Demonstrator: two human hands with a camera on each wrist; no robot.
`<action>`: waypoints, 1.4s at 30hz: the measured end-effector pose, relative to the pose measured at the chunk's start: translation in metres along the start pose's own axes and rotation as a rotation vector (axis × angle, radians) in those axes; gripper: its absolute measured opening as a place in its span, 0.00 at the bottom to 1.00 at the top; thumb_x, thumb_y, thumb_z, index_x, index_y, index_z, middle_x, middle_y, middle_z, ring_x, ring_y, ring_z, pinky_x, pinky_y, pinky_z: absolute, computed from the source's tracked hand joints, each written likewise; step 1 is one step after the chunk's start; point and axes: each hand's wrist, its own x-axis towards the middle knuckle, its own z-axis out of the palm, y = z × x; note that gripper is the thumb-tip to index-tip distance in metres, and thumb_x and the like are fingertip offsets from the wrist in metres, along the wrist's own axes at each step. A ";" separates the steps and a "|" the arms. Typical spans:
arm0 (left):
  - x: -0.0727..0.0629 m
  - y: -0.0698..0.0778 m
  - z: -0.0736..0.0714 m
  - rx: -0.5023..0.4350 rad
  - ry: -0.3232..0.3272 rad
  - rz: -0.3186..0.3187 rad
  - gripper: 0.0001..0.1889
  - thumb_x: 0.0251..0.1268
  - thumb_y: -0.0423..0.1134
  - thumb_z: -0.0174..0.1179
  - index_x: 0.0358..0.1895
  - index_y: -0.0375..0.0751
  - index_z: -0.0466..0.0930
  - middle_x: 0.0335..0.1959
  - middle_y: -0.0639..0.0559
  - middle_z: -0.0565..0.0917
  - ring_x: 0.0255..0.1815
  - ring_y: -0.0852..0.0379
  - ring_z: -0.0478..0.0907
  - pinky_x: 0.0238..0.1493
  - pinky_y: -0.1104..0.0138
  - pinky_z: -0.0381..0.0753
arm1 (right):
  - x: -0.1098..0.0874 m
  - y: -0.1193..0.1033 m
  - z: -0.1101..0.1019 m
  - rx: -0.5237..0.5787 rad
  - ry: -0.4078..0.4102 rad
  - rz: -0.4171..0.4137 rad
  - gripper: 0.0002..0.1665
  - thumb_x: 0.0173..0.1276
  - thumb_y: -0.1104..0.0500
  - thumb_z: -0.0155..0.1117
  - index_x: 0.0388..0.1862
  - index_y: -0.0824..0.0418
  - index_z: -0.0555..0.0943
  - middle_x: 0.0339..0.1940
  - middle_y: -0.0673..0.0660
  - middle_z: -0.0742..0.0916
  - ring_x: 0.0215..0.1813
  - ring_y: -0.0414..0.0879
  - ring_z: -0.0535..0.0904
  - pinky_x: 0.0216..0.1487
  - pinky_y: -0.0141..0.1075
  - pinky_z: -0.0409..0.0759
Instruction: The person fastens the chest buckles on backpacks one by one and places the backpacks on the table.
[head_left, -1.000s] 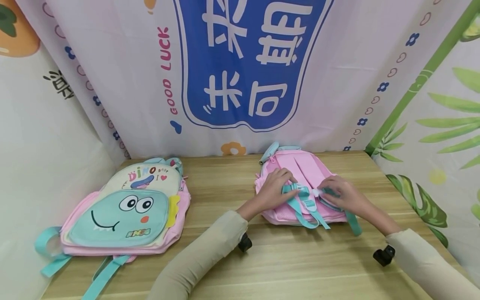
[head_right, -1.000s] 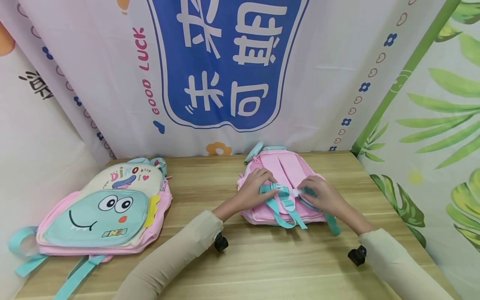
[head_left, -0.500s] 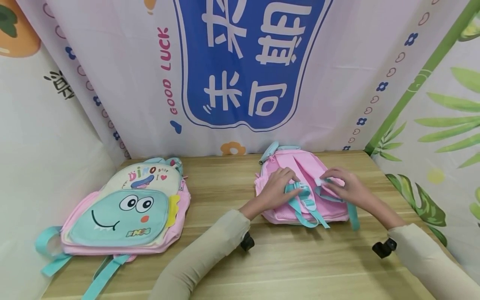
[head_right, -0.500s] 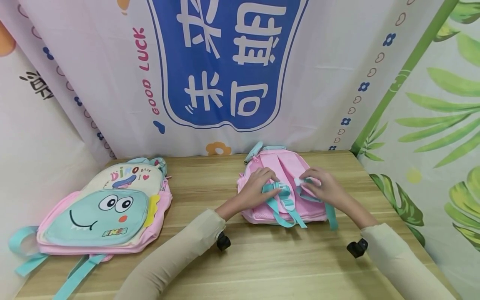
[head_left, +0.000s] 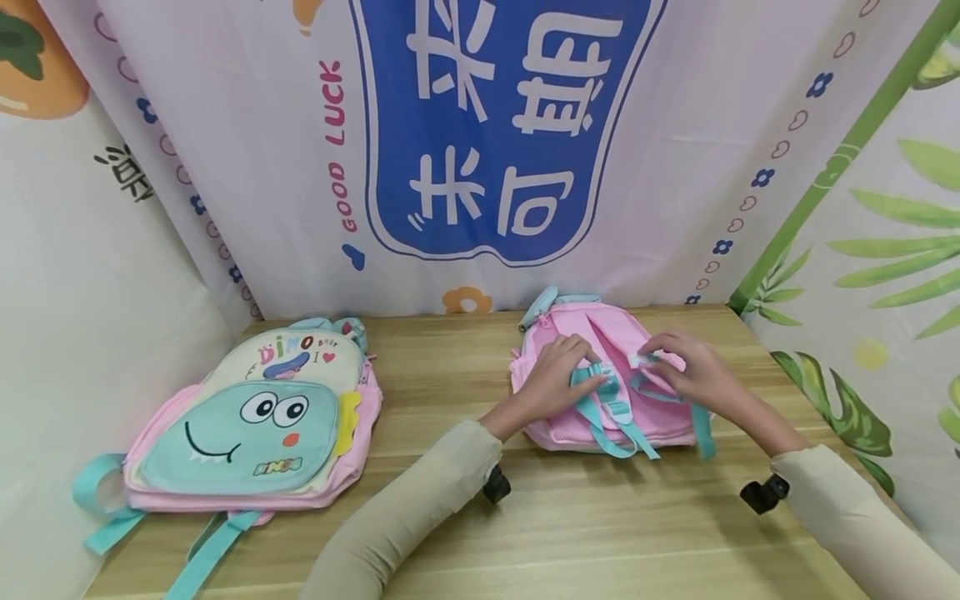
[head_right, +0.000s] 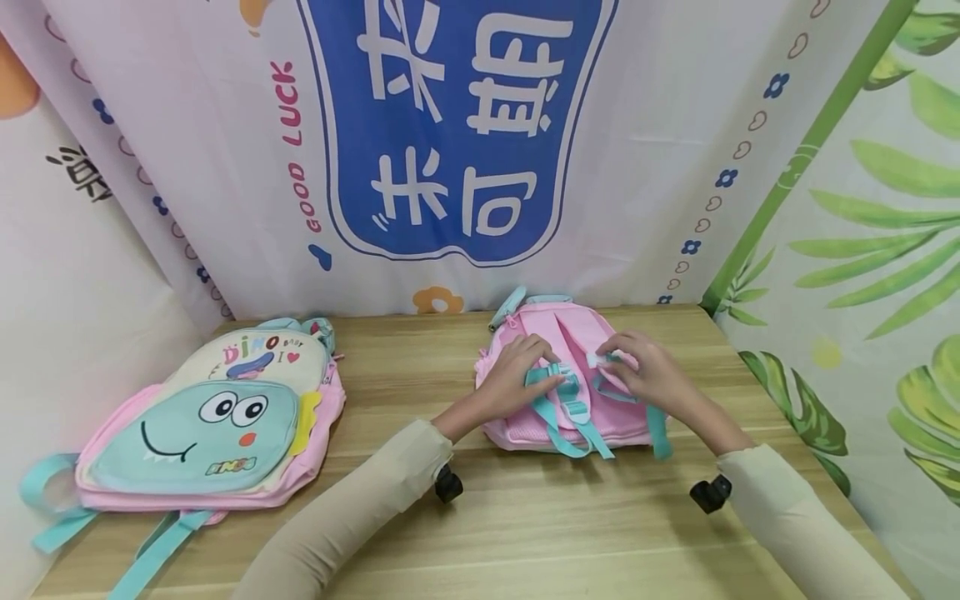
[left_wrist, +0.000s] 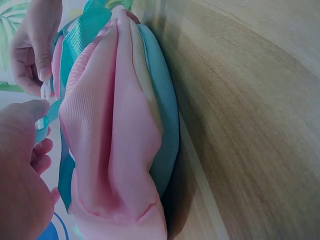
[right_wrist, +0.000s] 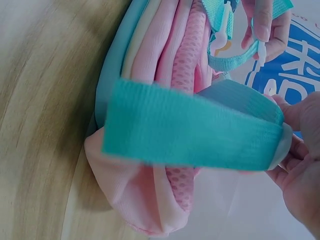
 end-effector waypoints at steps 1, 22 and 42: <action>0.000 0.000 0.000 0.000 0.002 0.001 0.14 0.72 0.49 0.63 0.50 0.46 0.78 0.52 0.54 0.79 0.57 0.55 0.71 0.62 0.62 0.70 | 0.000 0.000 0.001 -0.001 -0.001 -0.007 0.17 0.54 0.76 0.76 0.41 0.62 0.85 0.41 0.55 0.89 0.46 0.50 0.84 0.48 0.46 0.86; 0.005 0.003 0.003 0.043 0.020 -0.004 0.14 0.71 0.52 0.64 0.47 0.46 0.78 0.48 0.56 0.77 0.52 0.58 0.71 0.59 0.65 0.69 | -0.002 0.000 0.005 0.012 -0.035 -0.015 0.19 0.53 0.76 0.76 0.41 0.62 0.85 0.42 0.54 0.88 0.48 0.48 0.83 0.49 0.45 0.86; 0.010 0.006 0.008 0.074 0.042 0.019 0.14 0.69 0.51 0.66 0.44 0.46 0.78 0.44 0.56 0.78 0.46 0.58 0.69 0.50 0.70 0.66 | -0.003 -0.002 0.005 0.031 -0.039 -0.030 0.18 0.54 0.77 0.75 0.42 0.62 0.84 0.42 0.55 0.88 0.47 0.52 0.85 0.48 0.50 0.86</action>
